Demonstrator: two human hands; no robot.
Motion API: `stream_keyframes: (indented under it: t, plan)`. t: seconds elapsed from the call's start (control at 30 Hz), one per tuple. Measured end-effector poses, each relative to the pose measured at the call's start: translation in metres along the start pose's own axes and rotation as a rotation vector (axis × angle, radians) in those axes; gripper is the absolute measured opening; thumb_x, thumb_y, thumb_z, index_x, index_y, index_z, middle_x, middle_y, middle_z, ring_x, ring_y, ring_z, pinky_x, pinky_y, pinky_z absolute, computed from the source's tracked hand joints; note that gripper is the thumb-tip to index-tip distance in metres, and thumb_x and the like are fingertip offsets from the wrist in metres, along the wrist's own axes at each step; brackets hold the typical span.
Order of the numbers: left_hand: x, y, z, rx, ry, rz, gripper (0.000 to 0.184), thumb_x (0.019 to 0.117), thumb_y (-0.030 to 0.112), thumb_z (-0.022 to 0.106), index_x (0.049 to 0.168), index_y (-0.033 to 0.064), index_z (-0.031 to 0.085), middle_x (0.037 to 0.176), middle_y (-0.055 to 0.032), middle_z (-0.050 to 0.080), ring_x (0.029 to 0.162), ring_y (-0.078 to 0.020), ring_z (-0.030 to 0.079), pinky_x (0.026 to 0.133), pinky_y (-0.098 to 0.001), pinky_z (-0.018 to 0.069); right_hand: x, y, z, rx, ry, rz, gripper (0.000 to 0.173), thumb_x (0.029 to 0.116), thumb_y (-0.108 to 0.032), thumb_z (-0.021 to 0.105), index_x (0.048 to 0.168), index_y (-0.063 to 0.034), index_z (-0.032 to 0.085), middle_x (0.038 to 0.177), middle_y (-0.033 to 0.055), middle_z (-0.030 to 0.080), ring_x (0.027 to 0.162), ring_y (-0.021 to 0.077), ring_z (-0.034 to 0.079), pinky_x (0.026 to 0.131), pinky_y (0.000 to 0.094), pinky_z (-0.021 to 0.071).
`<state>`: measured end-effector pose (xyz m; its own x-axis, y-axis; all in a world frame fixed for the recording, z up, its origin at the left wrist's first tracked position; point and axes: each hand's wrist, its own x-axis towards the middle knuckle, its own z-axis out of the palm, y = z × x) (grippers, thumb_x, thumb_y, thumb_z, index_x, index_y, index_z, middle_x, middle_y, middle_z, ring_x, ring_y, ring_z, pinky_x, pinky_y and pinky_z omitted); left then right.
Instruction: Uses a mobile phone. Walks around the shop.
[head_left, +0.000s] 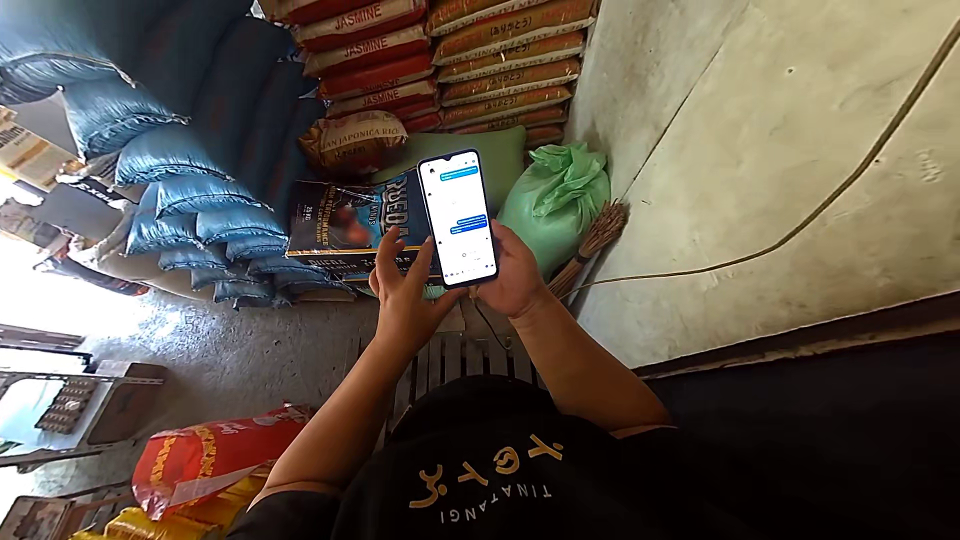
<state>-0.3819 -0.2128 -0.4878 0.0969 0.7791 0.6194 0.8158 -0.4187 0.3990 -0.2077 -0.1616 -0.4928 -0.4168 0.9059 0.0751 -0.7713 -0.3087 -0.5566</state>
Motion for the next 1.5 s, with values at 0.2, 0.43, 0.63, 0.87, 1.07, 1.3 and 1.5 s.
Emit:
stream_keyframes:
  t: [0.2, 0.43, 0.63, 0.87, 1.07, 1.3, 1.5]
  plan:
    - [0.001, 0.005, -0.001, -0.027, -0.012, -0.031, 0.072, 0.0777, 0.047, 0.087, 0.139, 0.0159, 0.065, 0.162, -0.0244, 0.028, 0.145, -0.0407, 0.035, 0.113, -0.0629, 0.0321, -0.010, -0.004, -0.007, 0.058, -0.139, 0.049, 0.050, 0.1098, -0.049, 0.023, 0.135, -0.0207, 0.056, 0.126, 0.0065, 0.068, 0.114, 0.0195, 0.068, 0.094, 0.0412, 0.0584]
    - [-0.004, 0.008, 0.003, -0.005, -0.026, -0.063, 0.074, 0.0735, 0.050, 0.089, 0.137, 0.0183, 0.067, 0.163, -0.0238, 0.027, 0.145, -0.0421, 0.034, 0.110, -0.0668, 0.0289, -0.018, -0.008, -0.015, 0.008, -0.154, 0.155, 0.057, 0.1080, -0.056, 0.022, 0.140, -0.0206, 0.054, 0.133, 0.0111, 0.065, 0.118, 0.0257, 0.066, 0.093, 0.0442, 0.0589]
    - [-0.012, 0.013, 0.010, -0.097, -0.031, -0.063, 0.081, 0.0745, 0.051, 0.088, 0.141, 0.0134, 0.061, 0.160, -0.0263, 0.030, 0.141, -0.0433, 0.038, 0.108, -0.0674, 0.0323, -0.021, -0.005, -0.024, 0.041, -0.197, 0.157, 0.061, 0.1059, -0.062, 0.028, 0.140, -0.0194, 0.055, 0.129, 0.0150, 0.067, 0.115, 0.0304, 0.068, 0.092, 0.0468, 0.0595]
    - [-0.052, 0.004, 0.032, -0.431, -0.011, -0.226, 0.087, 0.1009, 0.075, 0.020, 0.160, 0.0129, 0.033, 0.156, -0.0210, 0.033, 0.141, -0.0275, 0.041, 0.112, -0.0469, 0.0433, -0.020, -0.003, -0.022, 0.086, -0.174, 0.250, 0.072, 0.1014, -0.072, 0.024, 0.142, -0.0197, 0.054, 0.130, 0.0209, 0.067, 0.114, 0.0375, 0.069, 0.090, 0.0483, 0.0605]
    - [-0.092, 0.008, 0.047, -0.420, -0.058, -0.448, 0.075, 0.1071, 0.053, 0.033, 0.152, -0.0072, 0.039, 0.148, -0.0387, 0.035, 0.136, -0.0411, 0.046, 0.108, -0.0497, 0.0461, -0.016, -0.003, -0.015, 0.064, -0.184, 0.221, 0.070, 0.1009, -0.071, 0.027, 0.141, -0.0196, 0.054, 0.129, 0.0204, 0.067, 0.111, 0.0357, 0.070, 0.087, 0.0458, 0.0613]
    - [-0.034, 0.005, 0.014, -0.001, 0.260, 0.074, 0.073, 0.0991, 0.077, 0.023, 0.148, 0.0304, 0.051, 0.169, 0.0001, 0.018, 0.157, -0.0183, 0.006, 0.126, -0.0455, 0.0081, -0.017, 0.005, -0.011, -0.057, -0.149, 0.160, 0.061, 0.1063, -0.061, 0.023, 0.137, -0.0213, 0.057, 0.126, 0.0123, 0.071, 0.111, 0.0284, 0.071, 0.088, 0.0432, 0.0616]
    - [-0.017, 0.005, 0.014, 0.159, 0.228, 0.147, 0.078, 0.0935, 0.084, 0.023, 0.146, 0.0348, 0.054, 0.167, -0.0089, 0.020, 0.156, -0.0236, 0.008, 0.123, -0.0481, 0.0049, -0.019, 0.010, -0.007, -0.118, -0.085, 0.138, 0.059, 0.1067, -0.060, 0.024, 0.137, -0.0202, 0.055, 0.126, 0.0072, 0.069, 0.110, 0.0219, 0.070, 0.088, 0.0415, 0.0607]
